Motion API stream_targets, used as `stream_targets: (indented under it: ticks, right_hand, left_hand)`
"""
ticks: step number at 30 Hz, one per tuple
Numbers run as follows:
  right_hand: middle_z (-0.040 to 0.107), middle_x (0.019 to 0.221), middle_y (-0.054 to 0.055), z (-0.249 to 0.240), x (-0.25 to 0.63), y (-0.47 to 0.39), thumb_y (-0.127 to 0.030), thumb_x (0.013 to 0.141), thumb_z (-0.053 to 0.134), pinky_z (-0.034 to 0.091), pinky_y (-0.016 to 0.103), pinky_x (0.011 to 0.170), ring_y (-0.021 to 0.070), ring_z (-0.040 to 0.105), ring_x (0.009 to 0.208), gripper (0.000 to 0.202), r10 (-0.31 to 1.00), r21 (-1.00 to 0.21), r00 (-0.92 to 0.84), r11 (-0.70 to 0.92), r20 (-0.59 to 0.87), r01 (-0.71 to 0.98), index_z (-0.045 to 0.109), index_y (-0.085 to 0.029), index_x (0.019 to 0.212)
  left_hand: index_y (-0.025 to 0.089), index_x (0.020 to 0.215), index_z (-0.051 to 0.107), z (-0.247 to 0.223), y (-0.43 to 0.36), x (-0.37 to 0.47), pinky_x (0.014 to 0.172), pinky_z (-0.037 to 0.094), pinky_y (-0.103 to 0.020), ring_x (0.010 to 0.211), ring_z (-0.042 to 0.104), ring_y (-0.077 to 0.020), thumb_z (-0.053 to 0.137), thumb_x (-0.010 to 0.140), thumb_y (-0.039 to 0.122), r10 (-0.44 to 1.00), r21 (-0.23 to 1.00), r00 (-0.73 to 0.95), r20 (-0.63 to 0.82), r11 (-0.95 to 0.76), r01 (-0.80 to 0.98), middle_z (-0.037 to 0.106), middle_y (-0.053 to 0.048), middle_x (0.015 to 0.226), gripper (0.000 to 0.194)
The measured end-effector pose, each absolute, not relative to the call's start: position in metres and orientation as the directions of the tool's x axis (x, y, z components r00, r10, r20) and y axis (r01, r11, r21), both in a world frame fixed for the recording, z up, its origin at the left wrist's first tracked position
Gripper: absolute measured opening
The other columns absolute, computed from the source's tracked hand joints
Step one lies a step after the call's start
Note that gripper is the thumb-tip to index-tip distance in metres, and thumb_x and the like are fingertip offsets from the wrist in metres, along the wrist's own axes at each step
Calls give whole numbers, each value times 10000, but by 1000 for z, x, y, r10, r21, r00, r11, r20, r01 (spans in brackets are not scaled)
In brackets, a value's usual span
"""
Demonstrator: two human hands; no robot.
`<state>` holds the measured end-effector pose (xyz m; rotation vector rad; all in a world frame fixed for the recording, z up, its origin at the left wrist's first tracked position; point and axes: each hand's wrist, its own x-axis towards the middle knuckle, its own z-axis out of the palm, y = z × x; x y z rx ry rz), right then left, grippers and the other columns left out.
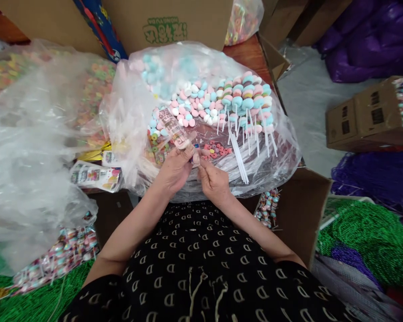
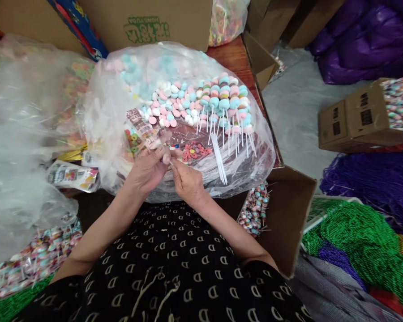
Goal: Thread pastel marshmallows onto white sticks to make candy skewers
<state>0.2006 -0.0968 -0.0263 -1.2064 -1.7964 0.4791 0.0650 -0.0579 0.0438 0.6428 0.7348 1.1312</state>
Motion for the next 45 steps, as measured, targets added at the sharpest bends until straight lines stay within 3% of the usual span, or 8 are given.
stream_targets:
  ticks: [5, 10, 14, 20, 29, 36, 41, 45]
  right_hand:
    - [780, 749, 34, -14, 199, -100, -361, 1121, 431, 585, 293, 668, 174, 719, 629, 356, 917, -796, -146, 396, 372, 458, 751, -206, 1115]
    - [693, 659, -7, 15, 231, -85, -469, 1053, 607, 534, 273, 633, 144, 643, 607, 382, 941, -920, -267, 282, 208, 274, 733, -229, 784]
    - [799, 903, 30, 31, 247, -70, -628, 910, 775, 613, 325, 725, 188, 736, 798, 398, 991, -997, -123, 40, 48, -69, 790, -278, 1100]
    - [824, 997, 94, 32, 223, -68, -722, 717, 873, 677, 445, 735, 314, 803, 934, 685, 868, -880, -470, -342, -162, -329, 736, -246, 1191]
    - [805, 953, 3, 26, 182, -65, -458, 866, 870, 646, 371, 923, 200, 765, 941, 230, 988, -983, 71, 143, 136, -116, 745, -286, 955]
    - [811, 1031, 20, 36, 203, -58, -476, 797, 926, 571, 284, 487, 140, 665, 596, 327, 942, -989, -333, -23, 27, -145, 773, -253, 982]
    - [804, 860, -2, 26, 183, -49, -500, 740, 968, 656, 343, 761, 183, 747, 774, 364, 990, -990, 12, 139, 140, 28, 780, -240, 913]
    - [826, 1024, 33, 45, 156, -40, -564, 794, 923, 668, 419, 920, 228, 779, 955, 396, 983, -991, -135, 130, 124, 33, 794, -279, 1036]
  left_hand:
    - [216, 880, 707, 38, -65, 67, 520, 460, -247, 686, 676, -167, 855, 900, 431, 947, 806, 244, -210, 309, -505, 506, 64, 527, 262]
    - [210, 729, 638, 31, -63, 54, 701, 584, -295, 620, 625, -140, 838, 902, 531, 952, 833, 282, -116, 248, -494, 481, 62, 523, 416]
    - [213, 718, 591, 35, -75, 60, 830, 633, -384, 499, 535, -104, 786, 926, 597, 730, 762, 675, -109, 498, -415, 396, 97, 516, 478]
    - [219, 648, 479, 40, -87, 71, 661, 609, -332, 412, 399, -74, 832, 818, 687, 549, 649, 831, -88, 665, -370, 332, 116, 491, 610]
    - [204, 1154, 705, 22, -81, 44, 894, 615, -481, 882, 717, -279, 508, 976, 813, 987, 954, 163, -9, -40, 297, 714, -68, 826, 665]
    - [217, 886, 607, 19, -79, 26, 630, 567, -344, 443, 367, -99, 600, 955, 763, 747, 927, 655, -112, 316, -202, 349, 106, 507, 550]
    - [210, 990, 655, 17, -78, 24, 752, 568, -388, 665, 590, -188, 567, 1021, 650, 952, 995, 297, -73, 48, 89, 586, 11, 683, 450]
    - [215, 872, 672, 27, -79, -4, 743, 530, -324, 715, 598, -176, 639, 1022, 520, 995, 997, 92, 50, -55, 49, 634, -4, 718, 341]
